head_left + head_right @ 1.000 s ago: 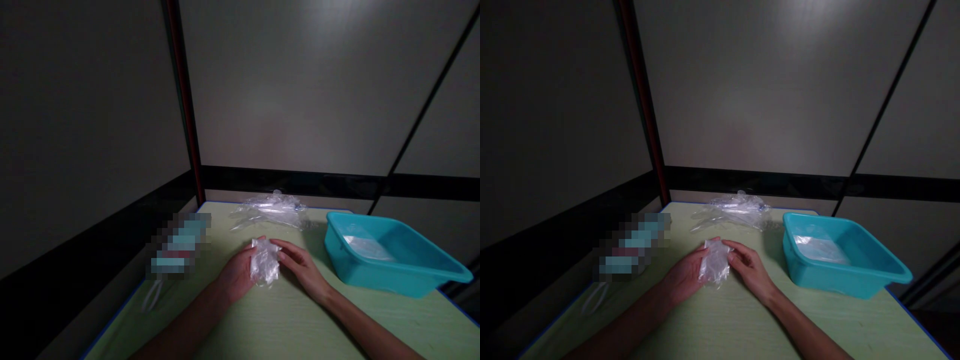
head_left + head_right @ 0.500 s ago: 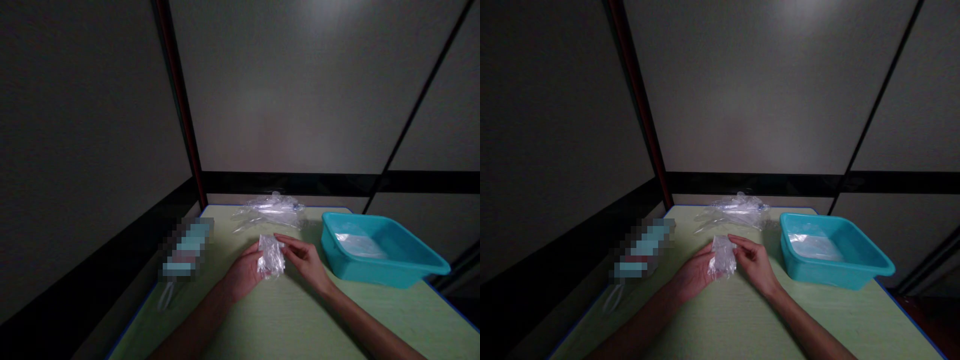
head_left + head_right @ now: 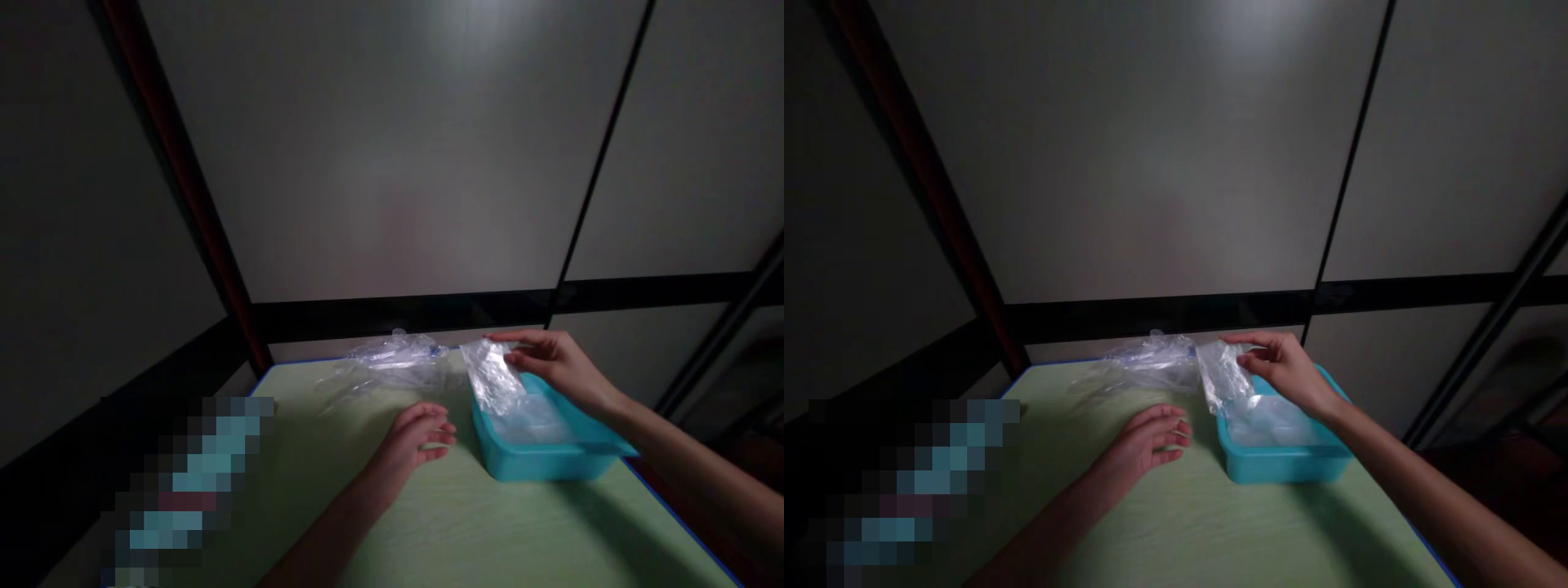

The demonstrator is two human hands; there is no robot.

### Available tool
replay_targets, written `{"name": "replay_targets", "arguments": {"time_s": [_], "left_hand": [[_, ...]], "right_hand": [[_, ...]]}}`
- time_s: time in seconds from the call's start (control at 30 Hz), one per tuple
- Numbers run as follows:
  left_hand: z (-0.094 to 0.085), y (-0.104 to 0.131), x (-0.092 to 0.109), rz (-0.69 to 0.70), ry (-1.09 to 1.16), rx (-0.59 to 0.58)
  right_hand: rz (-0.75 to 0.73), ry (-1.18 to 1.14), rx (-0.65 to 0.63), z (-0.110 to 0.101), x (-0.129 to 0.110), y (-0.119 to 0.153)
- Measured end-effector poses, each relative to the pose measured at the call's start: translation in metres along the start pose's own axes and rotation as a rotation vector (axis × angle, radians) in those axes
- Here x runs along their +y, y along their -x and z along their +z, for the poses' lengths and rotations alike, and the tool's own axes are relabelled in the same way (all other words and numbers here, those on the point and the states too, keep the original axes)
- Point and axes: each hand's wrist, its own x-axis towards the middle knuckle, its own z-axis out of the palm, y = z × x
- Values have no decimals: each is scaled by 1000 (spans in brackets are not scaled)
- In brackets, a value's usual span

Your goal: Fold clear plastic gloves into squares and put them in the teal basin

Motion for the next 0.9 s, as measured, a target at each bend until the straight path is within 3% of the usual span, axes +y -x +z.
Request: {"name": "replay_targets", "arguments": {"time_s": [0.17,0.37,0.53,0.67,0.9], "left_hand": [[33,-23,-6,-35,-69,33],[50,-38,-13,-18,107,-20],[48,-24,-2,-47,158,-124],[40,-11,3,-52,92,-135],[31,-10,-6,-11,53,-181]], "right_hand": [[76,92,-211,-46,20,-7],[-40,300,-354,-69,36,-9],[-53,445,-558,-69,19,-11],[-34,494,-749,-60,6,-11],[12,540,-1057,-36,18,-4]]}}
